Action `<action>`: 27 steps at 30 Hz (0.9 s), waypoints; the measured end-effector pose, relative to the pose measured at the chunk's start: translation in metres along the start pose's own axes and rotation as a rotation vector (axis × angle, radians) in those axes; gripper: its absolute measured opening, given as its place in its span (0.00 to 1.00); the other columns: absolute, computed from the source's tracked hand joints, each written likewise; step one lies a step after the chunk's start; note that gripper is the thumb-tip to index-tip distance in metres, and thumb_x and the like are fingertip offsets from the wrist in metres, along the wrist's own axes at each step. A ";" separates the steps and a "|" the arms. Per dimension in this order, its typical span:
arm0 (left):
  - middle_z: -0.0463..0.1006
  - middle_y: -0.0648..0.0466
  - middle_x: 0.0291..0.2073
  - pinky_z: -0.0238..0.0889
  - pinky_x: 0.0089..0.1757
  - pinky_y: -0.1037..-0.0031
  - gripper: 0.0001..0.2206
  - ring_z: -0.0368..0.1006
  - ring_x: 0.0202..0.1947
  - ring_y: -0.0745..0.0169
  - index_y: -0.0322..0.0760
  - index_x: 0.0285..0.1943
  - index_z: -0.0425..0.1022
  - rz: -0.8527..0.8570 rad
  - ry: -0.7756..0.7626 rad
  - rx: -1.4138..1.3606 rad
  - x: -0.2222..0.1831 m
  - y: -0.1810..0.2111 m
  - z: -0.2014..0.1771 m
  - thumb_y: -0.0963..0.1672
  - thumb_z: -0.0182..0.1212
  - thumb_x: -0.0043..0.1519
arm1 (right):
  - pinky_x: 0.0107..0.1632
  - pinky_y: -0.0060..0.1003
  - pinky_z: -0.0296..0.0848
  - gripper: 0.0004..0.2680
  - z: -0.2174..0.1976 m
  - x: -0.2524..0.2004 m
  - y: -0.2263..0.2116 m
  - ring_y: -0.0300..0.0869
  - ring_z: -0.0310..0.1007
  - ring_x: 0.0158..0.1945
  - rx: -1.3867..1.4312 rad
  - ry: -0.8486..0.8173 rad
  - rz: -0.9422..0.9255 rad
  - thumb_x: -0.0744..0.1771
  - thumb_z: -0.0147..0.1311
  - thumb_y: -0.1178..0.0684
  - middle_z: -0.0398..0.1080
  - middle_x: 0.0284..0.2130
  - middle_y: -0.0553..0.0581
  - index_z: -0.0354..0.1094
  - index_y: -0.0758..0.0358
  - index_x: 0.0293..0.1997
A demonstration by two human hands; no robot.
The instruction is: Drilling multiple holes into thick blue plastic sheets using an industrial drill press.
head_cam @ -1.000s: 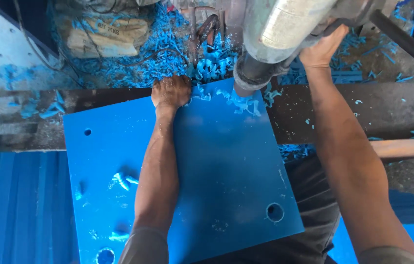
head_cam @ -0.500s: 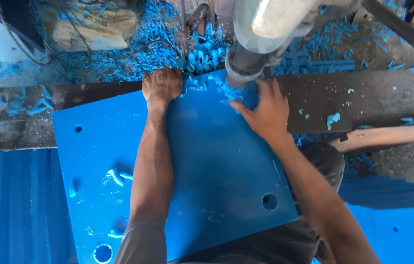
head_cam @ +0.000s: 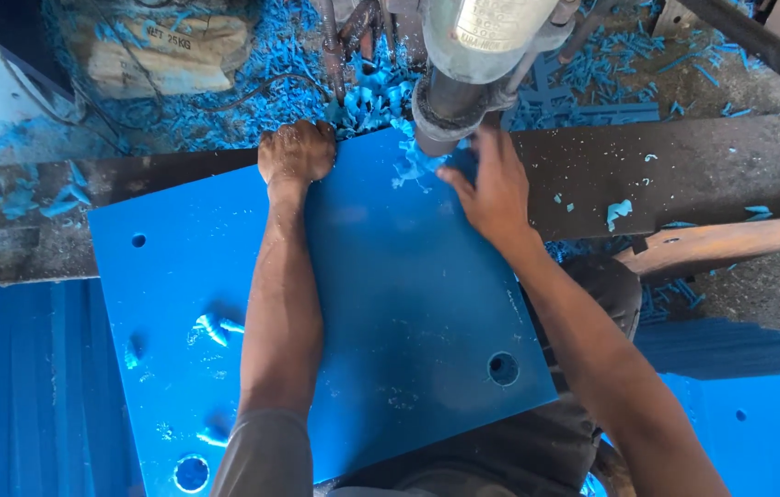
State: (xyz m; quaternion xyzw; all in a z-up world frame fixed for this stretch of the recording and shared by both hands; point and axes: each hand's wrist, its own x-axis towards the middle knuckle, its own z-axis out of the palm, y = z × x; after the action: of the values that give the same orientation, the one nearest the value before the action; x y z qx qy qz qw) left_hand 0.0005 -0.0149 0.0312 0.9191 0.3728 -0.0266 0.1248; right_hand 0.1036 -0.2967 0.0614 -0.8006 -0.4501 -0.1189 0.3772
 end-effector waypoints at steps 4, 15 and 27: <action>0.81 0.38 0.45 0.55 0.59 0.50 0.25 0.76 0.51 0.38 0.35 0.44 0.82 -0.001 -0.005 -0.008 0.002 -0.001 0.000 0.52 0.38 0.69 | 0.43 0.55 0.69 0.14 0.005 0.010 0.005 0.62 0.72 0.45 -0.058 -0.095 -0.123 0.67 0.62 0.52 0.72 0.48 0.66 0.68 0.68 0.55; 0.81 0.37 0.45 0.56 0.59 0.50 0.24 0.76 0.51 0.36 0.35 0.45 0.82 0.003 -0.021 0.015 0.000 0.001 -0.004 0.52 0.38 0.70 | 0.39 0.42 0.70 0.11 -0.062 -0.073 0.006 0.44 0.71 0.37 0.551 -0.078 0.381 0.68 0.59 0.56 0.70 0.38 0.57 0.67 0.58 0.56; 0.81 0.37 0.47 0.54 0.60 0.49 0.25 0.75 0.52 0.38 0.34 0.47 0.81 0.006 -0.011 0.011 0.003 -0.003 0.001 0.52 0.38 0.70 | 0.55 0.53 0.71 0.24 0.013 0.019 0.006 0.64 0.71 0.56 0.048 -0.082 -0.155 0.64 0.69 0.43 0.70 0.55 0.68 0.66 0.65 0.62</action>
State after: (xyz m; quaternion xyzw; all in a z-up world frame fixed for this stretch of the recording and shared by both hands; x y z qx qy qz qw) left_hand 0.0007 -0.0107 0.0288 0.9208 0.3690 -0.0332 0.1219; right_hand 0.1169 -0.2772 0.0598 -0.7584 -0.5282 -0.1042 0.3673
